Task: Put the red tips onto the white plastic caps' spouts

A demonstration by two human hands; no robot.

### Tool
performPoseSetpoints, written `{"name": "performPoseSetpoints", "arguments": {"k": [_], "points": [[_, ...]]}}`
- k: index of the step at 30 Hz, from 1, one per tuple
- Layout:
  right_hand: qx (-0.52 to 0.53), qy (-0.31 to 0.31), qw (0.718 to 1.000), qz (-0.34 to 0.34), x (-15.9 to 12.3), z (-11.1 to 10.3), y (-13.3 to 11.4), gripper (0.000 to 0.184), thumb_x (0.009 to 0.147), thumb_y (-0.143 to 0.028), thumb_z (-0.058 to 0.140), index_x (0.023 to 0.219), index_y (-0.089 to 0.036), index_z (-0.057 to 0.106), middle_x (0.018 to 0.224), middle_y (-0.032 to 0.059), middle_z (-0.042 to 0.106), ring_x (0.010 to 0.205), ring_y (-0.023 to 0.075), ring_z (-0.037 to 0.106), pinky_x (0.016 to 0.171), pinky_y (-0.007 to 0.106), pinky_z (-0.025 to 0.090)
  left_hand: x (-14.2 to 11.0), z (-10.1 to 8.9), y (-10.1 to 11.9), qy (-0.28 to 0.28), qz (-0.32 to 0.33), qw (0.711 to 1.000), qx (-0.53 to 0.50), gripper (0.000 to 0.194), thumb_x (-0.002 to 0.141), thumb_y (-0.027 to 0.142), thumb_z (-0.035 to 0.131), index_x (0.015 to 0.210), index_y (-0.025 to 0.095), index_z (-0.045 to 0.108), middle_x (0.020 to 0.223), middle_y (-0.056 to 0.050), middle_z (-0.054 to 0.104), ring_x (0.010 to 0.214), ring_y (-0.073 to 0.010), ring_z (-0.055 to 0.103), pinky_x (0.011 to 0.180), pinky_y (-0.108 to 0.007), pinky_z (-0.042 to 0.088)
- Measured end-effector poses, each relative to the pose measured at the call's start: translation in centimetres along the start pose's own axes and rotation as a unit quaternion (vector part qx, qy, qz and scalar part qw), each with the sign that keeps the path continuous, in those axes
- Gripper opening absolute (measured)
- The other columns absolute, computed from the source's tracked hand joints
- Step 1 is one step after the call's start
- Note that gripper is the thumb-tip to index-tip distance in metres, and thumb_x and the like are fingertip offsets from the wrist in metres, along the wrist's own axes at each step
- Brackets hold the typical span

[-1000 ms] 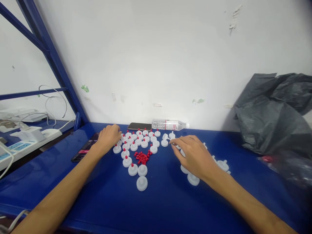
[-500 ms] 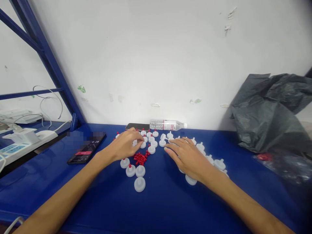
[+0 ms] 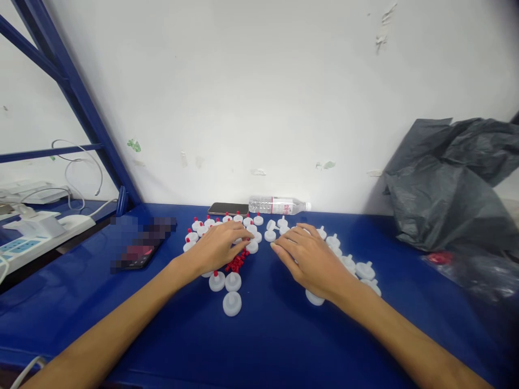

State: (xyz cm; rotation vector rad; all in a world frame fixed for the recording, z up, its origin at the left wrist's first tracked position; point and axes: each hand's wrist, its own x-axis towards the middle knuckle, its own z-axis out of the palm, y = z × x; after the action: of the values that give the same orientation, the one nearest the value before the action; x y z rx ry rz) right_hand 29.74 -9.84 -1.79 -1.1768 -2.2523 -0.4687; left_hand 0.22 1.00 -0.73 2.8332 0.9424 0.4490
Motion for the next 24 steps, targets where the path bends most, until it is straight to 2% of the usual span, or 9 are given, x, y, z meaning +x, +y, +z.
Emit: {"name": "performPoseSetpoints", "arguments": {"k": [4,7,10,13,15,18,21,24], "points": [[-0.008,0.0,1.0,-0.005,0.1,-0.3,-0.4,0.027,0.127,-0.02,0.07,0.116,-0.027,0.094,0.111,0.0011,0.1,0.103,0.0254,0.093,0.127,0.053,0.064,0.3,0.1,0.1,0.021,-0.016,0.999,-0.024,0.02,0.123,0.021,0.075,0.127,0.024,0.095,0.124,-0.01,0.097,0.116,-0.0299,0.087,0.102,-0.038,0.063],[-0.006,0.002,1.0,-0.003,0.1,-0.3,-0.4,0.026,0.127,-0.021,0.07,0.118,-0.027,0.094,0.111,0.0015,0.101,0.103,0.0256,0.094,0.128,0.054,0.065,0.4,0.0,0.5,0.034,-0.025,0.998,-0.038,0.017,0.122,0.022,0.076,0.118,0.023,0.093,0.111,-0.007,0.096,0.104,-0.0272,0.087,0.096,-0.036,0.062],[-0.004,0.011,1.0,0.003,-0.1,-0.2,-0.4,0.023,0.128,-0.027,0.072,0.139,-0.026,0.092,0.122,0.0051,0.102,0.113,0.0282,0.096,0.129,0.057,0.067,0.2,-0.4,1.4,0.067,-0.025,0.993,-0.098,0.018,0.123,0.027,0.076,0.119,0.023,0.094,0.111,-0.005,0.097,0.099,-0.0241,0.086,0.097,-0.035,0.065],[-0.001,0.027,1.0,0.006,-0.3,-0.2,-0.3,0.038,0.127,-0.041,0.078,0.161,-0.024,0.083,0.138,0.0112,0.102,0.124,0.0323,0.097,0.132,0.062,0.069,0.0,-0.9,2.7,0.111,-0.017,0.973,-0.2,0.021,0.123,0.038,0.081,0.119,0.023,0.096,0.114,-0.006,0.099,0.099,-0.0237,0.086,0.1,-0.036,0.069],[0.004,0.033,0.999,-0.006,-0.4,-0.2,-0.3,0.04,0.126,-0.044,0.08,0.161,-0.025,0.083,0.139,0.011,0.102,0.121,0.0323,0.098,0.133,0.063,0.069,-0.1,-1.2,3.5,0.122,-0.014,0.962,-0.244,0.029,0.122,0.05,0.084,0.116,0.024,0.097,0.111,-0.006,0.098,0.097,-0.0244,0.086,0.1,-0.037,0.071],[0.013,0.043,0.999,-0.023,-0.3,-0.3,-0.4,0.027,0.125,-0.038,0.08,0.148,-0.027,0.089,0.134,0.0072,0.103,0.111,0.0292,0.099,0.133,0.059,0.069,-0.1,-1.4,4.2,0.121,-0.023,0.955,-0.269,0.037,0.12,0.061,0.086,0.114,0.027,0.099,0.109,-0.006,0.097,0.095,-0.0259,0.086,0.097,-0.039,0.073],[0.004,0.064,0.998,-0.011,-0.3,-0.3,-0.3,0.027,0.124,-0.035,0.079,0.146,-0.024,0.09,0.131,0.0089,0.103,0.109,0.0301,0.099,0.129,0.058,0.071,0.1,-1.3,3.7,0.109,-0.034,0.968,-0.224,0.029,0.12,0.052,0.085,0.12,0.027,0.099,0.112,-0.006,0.098,0.097,-0.0273,0.087,0.099,-0.04,0.071],[-0.022,0.074,0.997,0.004,-0.3,-0.2,0.1,0.029,0.123,-0.034,0.078,0.145,-0.021,0.091,0.125,0.0117,0.103,0.107,0.0326,0.099,0.124,0.058,0.072,0.2,-0.7,2.4,0.072,-0.043,0.987,-0.139,0.023,0.121,0.032,0.077,0.121,0.027,0.098,0.116,-0.008,0.099,0.104,-0.0293,0.088,0.1,-0.04,0.067]]}}
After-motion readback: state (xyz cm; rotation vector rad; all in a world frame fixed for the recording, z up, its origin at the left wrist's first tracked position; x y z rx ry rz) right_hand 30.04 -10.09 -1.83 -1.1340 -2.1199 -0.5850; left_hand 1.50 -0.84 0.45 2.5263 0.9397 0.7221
